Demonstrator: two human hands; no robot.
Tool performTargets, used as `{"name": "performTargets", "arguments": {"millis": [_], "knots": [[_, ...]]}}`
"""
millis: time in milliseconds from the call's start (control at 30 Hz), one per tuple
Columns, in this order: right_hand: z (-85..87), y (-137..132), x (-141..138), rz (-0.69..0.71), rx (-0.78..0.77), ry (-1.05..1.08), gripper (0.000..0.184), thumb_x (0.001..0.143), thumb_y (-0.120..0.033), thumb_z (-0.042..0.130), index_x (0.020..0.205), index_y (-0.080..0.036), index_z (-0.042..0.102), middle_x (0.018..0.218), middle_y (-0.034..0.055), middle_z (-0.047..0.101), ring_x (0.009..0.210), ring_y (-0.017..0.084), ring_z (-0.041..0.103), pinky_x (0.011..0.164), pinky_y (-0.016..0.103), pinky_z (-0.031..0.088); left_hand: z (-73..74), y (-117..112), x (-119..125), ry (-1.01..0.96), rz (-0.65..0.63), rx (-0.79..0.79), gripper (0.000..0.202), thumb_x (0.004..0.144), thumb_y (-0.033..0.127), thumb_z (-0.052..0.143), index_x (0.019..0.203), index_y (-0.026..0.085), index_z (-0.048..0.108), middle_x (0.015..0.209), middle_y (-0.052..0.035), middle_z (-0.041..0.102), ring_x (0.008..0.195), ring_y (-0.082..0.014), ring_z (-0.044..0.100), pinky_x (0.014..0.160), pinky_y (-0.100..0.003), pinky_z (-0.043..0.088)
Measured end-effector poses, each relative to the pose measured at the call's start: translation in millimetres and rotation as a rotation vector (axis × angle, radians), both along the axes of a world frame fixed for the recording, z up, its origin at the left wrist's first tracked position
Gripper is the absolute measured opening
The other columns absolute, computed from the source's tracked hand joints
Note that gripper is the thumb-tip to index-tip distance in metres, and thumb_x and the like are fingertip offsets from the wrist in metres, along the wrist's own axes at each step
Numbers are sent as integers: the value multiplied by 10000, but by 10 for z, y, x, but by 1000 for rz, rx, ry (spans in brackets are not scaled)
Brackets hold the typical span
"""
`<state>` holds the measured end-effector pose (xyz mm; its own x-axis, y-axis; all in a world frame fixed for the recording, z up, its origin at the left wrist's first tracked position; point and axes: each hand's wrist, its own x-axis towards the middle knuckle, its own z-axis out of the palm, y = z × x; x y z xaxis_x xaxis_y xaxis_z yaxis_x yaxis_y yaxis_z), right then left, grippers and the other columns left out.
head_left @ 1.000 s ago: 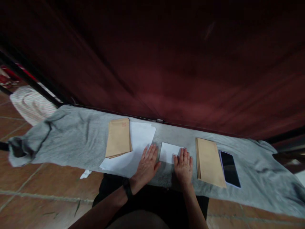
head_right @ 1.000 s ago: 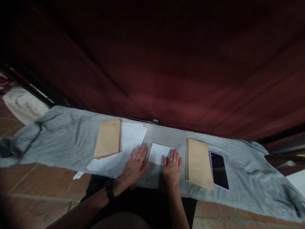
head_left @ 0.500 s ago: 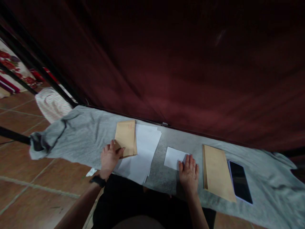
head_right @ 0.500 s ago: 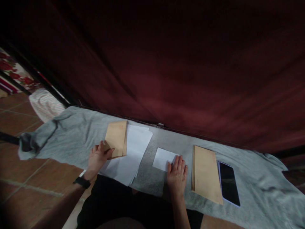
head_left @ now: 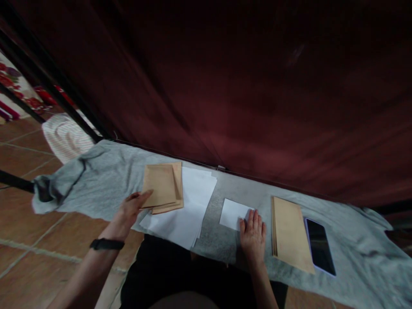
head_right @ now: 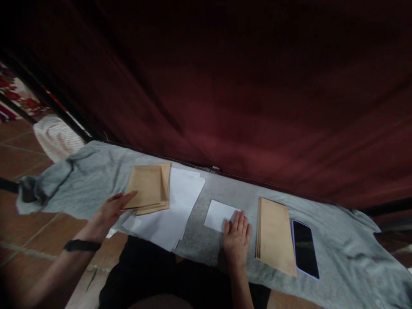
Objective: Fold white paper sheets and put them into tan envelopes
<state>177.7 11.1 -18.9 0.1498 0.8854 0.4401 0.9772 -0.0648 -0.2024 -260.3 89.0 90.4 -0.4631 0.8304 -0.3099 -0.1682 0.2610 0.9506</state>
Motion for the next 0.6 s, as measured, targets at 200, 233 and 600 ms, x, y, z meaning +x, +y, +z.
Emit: {"name": "performTargets", "arguments": {"millis": [200, 233, 600], "knots": [[-18, -1, 6, 1, -9, -10, 653, 1054, -482, 301, 1531, -45, 390, 1556, 267, 407, 1428, 386, 403, 1136, 602, 311, 239, -108, 648, -475, -224, -54, 306, 667, 138, 817, 937, 161, 676, 912, -48, 744, 769, -170, 704, 637, -267, 585], [-16, -2, 10, 0, -14, -10, 648, 1055, -475, 302, 1528, -40, 392, 1556, 271, 405, 1431, 385, 398, 1136, 604, 312, 216, -146, 828, -479, -196, -61, 317, 626, 118, 842, 892, 160, 675, 870, -27, 738, 717, -139, 686, 592, -223, 554], [121, -57, -65, 100, -29, 214, 485, 1056, -364, 318, 1419, -129, 538, 1512, 185, 500, 1437, 294, 405, 1160, 571, 326, -159, -411, 1940, -466, -256, -110, 375, 450, 240, 924, 716, 211, 661, 737, 29, 693, 639, -117, 616, 552, -219, 477]]}}
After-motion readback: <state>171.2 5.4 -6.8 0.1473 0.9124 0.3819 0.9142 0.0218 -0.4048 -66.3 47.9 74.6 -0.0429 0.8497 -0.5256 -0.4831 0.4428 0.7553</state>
